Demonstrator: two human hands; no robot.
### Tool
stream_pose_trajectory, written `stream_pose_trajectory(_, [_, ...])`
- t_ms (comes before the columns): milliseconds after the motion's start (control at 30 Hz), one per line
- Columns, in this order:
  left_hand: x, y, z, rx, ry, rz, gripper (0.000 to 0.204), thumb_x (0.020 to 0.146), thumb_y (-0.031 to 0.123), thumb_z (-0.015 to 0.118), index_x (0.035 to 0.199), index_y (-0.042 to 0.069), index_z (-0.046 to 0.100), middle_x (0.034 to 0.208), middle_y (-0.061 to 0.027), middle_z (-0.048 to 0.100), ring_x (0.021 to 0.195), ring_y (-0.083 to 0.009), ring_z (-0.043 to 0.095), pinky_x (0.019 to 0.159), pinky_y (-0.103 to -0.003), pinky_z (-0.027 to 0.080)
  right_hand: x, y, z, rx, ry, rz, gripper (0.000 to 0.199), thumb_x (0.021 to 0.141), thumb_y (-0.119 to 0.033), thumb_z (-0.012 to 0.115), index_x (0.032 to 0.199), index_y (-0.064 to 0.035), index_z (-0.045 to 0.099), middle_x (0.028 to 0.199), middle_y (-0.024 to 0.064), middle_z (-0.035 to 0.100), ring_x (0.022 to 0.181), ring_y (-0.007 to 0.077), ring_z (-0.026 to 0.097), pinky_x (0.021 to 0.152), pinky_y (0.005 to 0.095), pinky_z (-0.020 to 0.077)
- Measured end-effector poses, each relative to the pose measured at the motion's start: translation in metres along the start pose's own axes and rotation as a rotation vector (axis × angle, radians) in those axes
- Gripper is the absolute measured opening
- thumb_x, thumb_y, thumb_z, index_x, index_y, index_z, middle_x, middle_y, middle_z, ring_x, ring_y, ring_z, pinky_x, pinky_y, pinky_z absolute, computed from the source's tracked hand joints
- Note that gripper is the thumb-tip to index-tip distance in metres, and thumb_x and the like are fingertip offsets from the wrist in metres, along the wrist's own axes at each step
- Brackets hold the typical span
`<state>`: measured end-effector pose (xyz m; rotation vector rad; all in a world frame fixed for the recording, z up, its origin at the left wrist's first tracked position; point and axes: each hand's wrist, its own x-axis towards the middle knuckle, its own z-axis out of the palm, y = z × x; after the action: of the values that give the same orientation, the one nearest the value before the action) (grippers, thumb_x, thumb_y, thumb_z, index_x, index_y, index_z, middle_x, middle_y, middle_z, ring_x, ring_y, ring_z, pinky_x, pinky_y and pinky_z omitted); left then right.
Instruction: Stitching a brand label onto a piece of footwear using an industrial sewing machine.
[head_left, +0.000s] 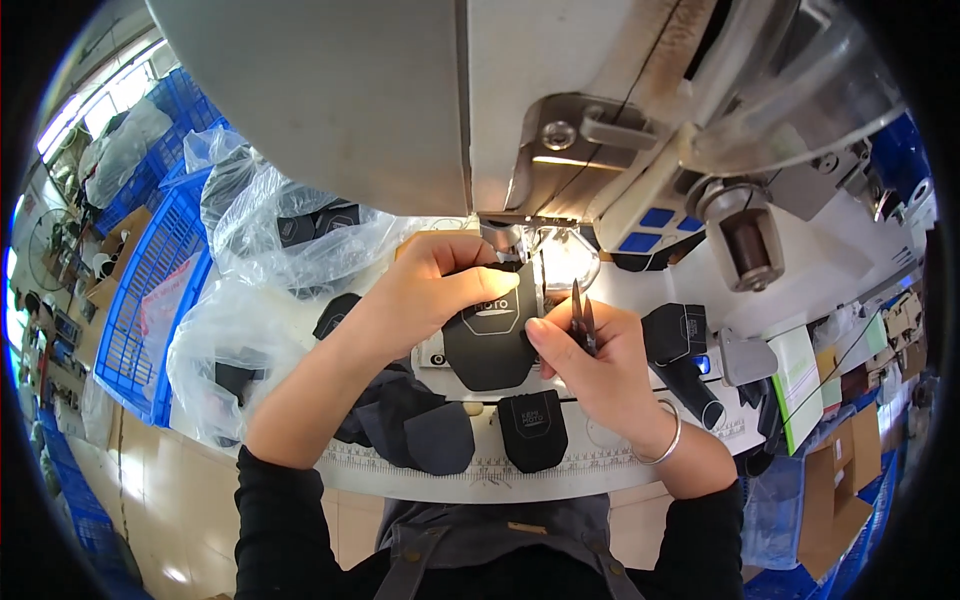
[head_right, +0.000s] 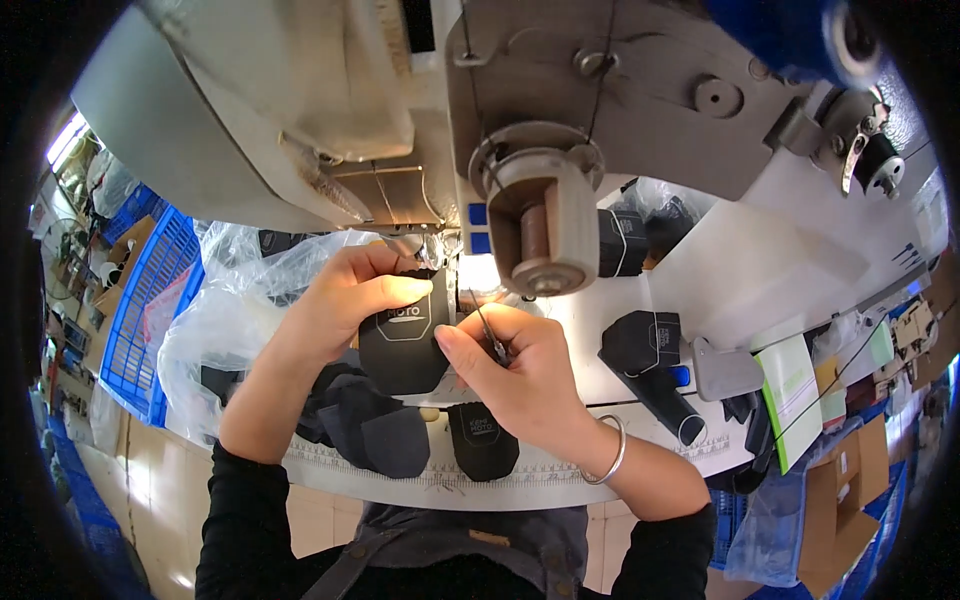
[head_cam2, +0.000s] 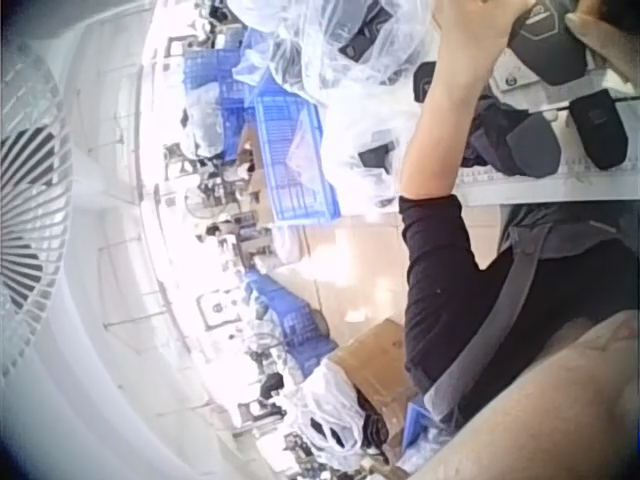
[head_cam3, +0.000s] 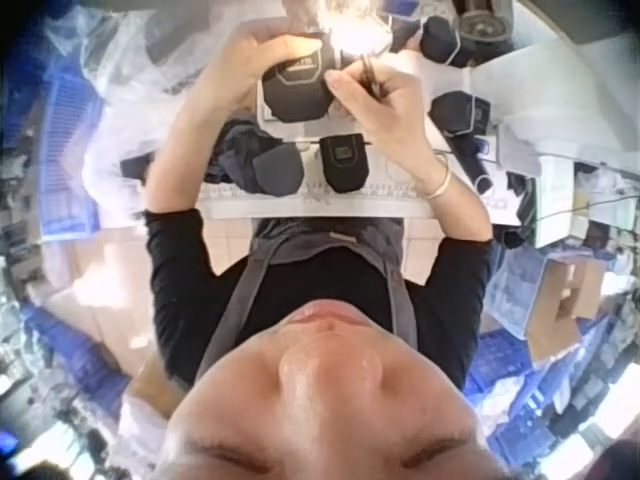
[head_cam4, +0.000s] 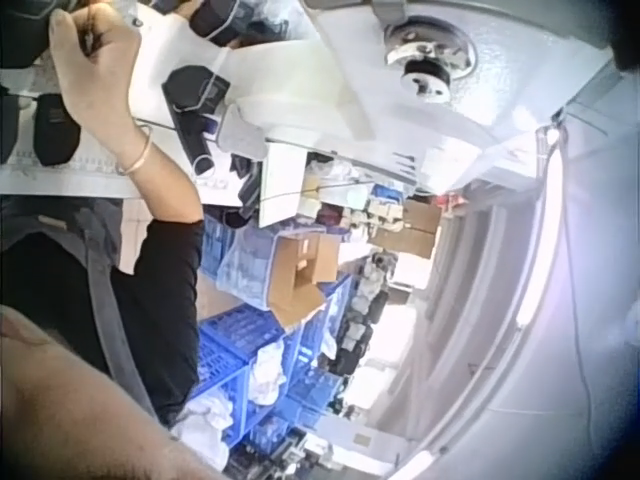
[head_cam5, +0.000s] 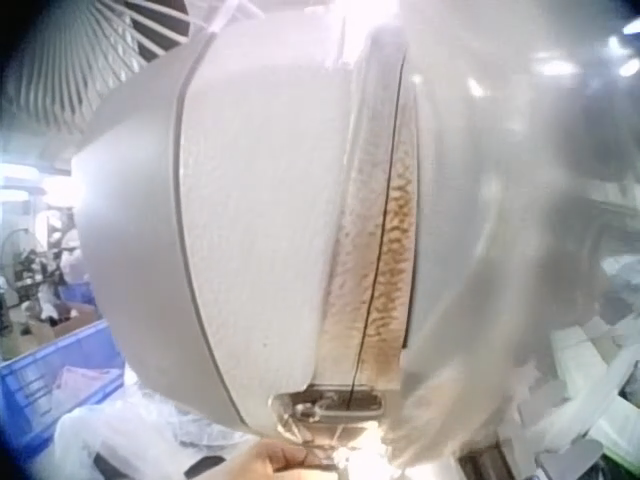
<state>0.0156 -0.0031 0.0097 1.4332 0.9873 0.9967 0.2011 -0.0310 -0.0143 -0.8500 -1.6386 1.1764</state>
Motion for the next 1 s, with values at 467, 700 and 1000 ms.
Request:
stream_pose_trajectory(467, [0.005,-0.009,0.005,-0.298,0.057,0.008,0.016,0.077,0.012,0.056,0.081,-0.002,0.06,0.073,-0.0023,0.059,0.063,-0.0051,0.053,0.055,-0.019,0.042,0.001,-0.007,0.003,0.065,0.047,0.035,0.022,0.084,-0.019,0.059,0.071,-0.0011,0.059,0.054,-0.0018,0.053,0.048,0.0019,0.046,0.042,0.0177,0.0306])
stream_pose_trajectory(700, [0.006,-0.01,0.003,-0.306,0.06,-0.001,0.016,0.075,0.01,0.058,0.083,-0.004,0.06,0.075,-0.0041,0.06,0.064,-0.0069,0.055,0.057,-0.019,0.044,0.001,-0.006,0.004,0.053,0.044,0.041,0.02,0.084,-0.018,0.059,0.073,-0.0008,0.059,0.055,-0.0016,0.053,0.049,0.002,0.047,0.042,0.0177,0.0311])
stream_pose_trajectory(1000, [0.006,-0.009,0.003,-0.373,-0.007,0.041,0.015,0.076,0.006,0.055,0.086,-0.005,0.06,0.078,-0.0055,0.061,0.065,-0.0078,0.057,0.059,-0.02,0.046,0.001,-0.007,0.004,0.031,0.052,0.043,0.02,0.083,-0.018,0.058,0.072,-0.0018,0.059,0.054,-0.0016,0.053,0.049,0.0014,0.045,0.043,0.0181,0.0305])
